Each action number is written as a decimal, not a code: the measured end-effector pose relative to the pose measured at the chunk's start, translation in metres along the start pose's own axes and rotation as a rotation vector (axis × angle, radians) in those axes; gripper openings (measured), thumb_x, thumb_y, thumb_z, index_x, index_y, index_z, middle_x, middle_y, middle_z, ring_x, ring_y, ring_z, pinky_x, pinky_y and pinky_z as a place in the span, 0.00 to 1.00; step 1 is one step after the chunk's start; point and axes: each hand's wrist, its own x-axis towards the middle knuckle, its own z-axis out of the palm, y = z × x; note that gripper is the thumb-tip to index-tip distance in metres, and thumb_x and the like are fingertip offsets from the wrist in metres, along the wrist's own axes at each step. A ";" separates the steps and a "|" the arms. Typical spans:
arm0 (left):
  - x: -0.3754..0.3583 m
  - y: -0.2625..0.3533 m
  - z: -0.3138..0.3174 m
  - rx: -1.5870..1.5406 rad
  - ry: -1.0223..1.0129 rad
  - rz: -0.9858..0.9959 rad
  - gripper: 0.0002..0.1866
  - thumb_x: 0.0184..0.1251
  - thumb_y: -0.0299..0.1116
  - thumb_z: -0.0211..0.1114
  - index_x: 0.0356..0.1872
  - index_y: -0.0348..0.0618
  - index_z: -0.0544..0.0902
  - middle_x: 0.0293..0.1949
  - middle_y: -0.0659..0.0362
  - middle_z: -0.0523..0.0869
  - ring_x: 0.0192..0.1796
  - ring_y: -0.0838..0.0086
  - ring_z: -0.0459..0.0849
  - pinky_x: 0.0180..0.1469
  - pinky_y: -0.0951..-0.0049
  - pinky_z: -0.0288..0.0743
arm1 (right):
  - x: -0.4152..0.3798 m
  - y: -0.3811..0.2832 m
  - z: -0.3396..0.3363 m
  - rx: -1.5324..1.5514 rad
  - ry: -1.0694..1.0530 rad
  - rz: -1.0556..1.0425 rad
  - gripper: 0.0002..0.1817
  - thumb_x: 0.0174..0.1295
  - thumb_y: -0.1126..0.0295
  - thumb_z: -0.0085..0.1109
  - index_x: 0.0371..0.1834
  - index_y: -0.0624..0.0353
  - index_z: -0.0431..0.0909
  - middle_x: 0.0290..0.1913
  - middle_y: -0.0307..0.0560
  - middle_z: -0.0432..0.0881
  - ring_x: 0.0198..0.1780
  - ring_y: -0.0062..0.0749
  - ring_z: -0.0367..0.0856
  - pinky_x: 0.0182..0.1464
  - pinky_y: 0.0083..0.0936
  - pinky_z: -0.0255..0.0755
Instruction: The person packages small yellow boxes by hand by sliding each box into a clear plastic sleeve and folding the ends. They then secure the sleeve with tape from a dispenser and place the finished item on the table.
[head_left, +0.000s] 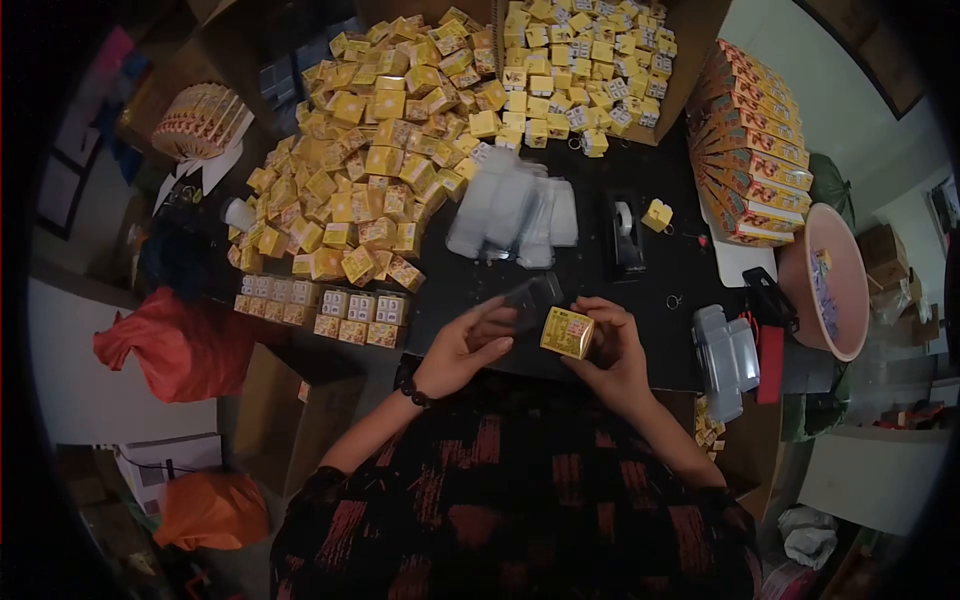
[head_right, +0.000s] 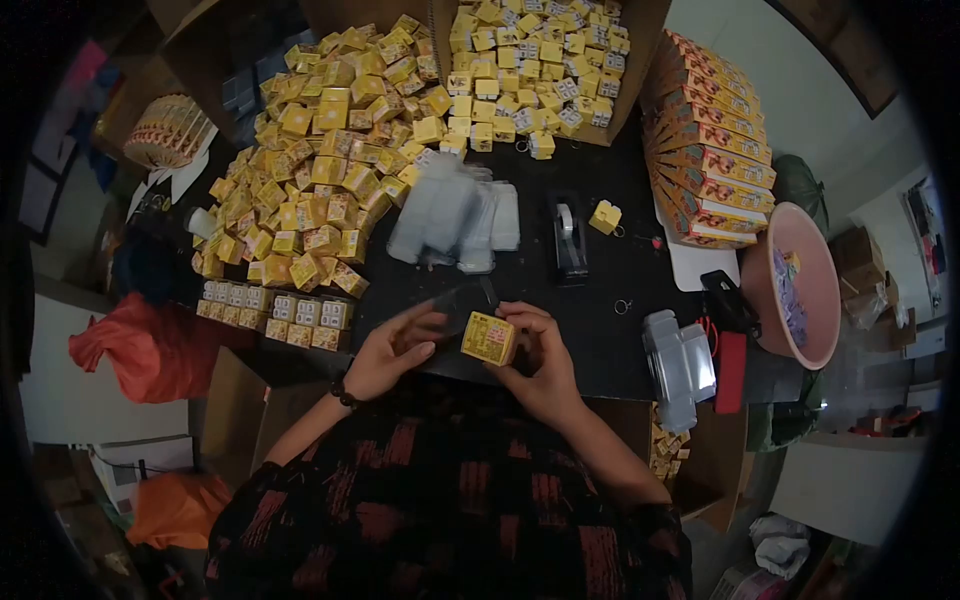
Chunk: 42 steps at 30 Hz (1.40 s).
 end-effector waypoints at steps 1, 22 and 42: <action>0.004 0.000 0.001 0.006 0.020 0.007 0.36 0.66 0.32 0.65 0.71 0.39 0.58 0.61 0.53 0.74 0.60 0.70 0.76 0.60 0.72 0.71 | 0.005 0.003 0.009 -0.039 -0.024 -0.120 0.34 0.46 0.91 0.65 0.55 0.56 0.63 0.66 0.49 0.61 0.68 0.40 0.64 0.65 0.36 0.67; 0.015 0.012 -0.006 0.599 0.194 0.454 0.63 0.44 0.38 0.80 0.75 0.44 0.41 0.70 0.43 0.60 0.69 0.56 0.66 0.68 0.59 0.62 | 0.026 0.001 0.034 0.845 -0.195 0.579 0.27 0.72 0.64 0.43 0.72 0.58 0.54 0.70 0.53 0.61 0.69 0.40 0.62 0.70 0.43 0.56; 0.007 0.004 -0.001 0.239 0.067 0.385 0.29 0.70 0.25 0.55 0.71 0.41 0.60 0.61 0.50 0.75 0.59 0.69 0.77 0.61 0.68 0.70 | 0.070 -0.025 0.009 -0.154 0.114 0.185 0.22 0.66 0.73 0.56 0.62 0.64 0.65 0.49 0.46 0.73 0.47 0.25 0.77 0.49 0.21 0.73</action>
